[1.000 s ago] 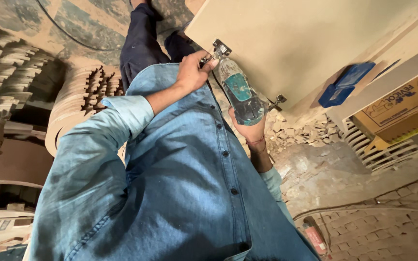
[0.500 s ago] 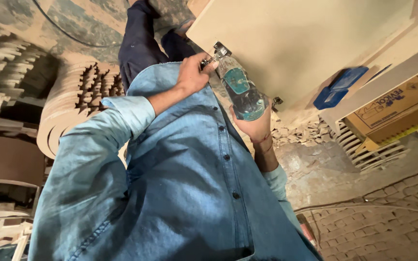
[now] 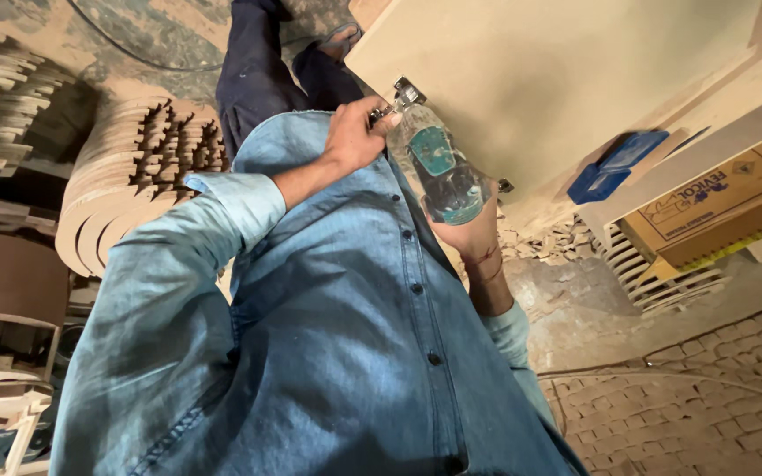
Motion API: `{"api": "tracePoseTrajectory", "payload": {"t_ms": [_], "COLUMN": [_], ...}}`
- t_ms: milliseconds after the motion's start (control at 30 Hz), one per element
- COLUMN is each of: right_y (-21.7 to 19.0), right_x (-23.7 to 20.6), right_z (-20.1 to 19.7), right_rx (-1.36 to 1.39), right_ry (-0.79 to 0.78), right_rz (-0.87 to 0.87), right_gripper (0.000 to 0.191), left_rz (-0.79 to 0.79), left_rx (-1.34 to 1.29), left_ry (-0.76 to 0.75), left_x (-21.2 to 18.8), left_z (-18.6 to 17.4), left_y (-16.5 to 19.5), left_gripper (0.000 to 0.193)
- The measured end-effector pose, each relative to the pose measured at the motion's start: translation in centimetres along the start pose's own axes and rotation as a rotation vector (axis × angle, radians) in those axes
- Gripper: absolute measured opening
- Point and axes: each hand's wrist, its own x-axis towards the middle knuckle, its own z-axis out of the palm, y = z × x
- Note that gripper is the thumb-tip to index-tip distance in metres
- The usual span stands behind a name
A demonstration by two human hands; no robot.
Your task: The person attaches metal hinges to a wooden furniture panel. They hold a cordless drill to drive screws into the hinges, flip the panel over to work on the other side, mark positions with a pencil, and continue driving screws while holding each hinge in place.
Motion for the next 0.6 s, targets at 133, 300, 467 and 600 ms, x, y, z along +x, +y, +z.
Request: {"api": "tracePoseTrajectory", "payload": {"t_ms": [133,300,467,600], "right_y": [-0.4,-0.2,1.0,1.2], "right_x": [0.5,0.6,0.8,0.8], "right_z": [-0.5,-0.5,-0.5,-0.2], "right_rx": [-0.036,-0.163,-0.244,-0.076], "right_ry": [-0.026,0.017,-0.029,0.0], "right_rz": [0.016,-0.108,-0.138,-0.169], "right_gripper": [0.033,0.038,0.035,0.041], "left_rz": [0.082,-0.014,0.073,-0.033], "left_rx": [-0.011,-0.011,-0.023,-0.026], "left_ry": [0.031,-0.005,0.045,-0.021], "left_x": [0.1,0.1,0.1,0.2], "left_z": [-0.3,-0.5,-0.8,-1.1], "left_y": [0.0,0.2,0.6,0.8], "left_gripper": [0.023,0.023,0.023,0.022]}}
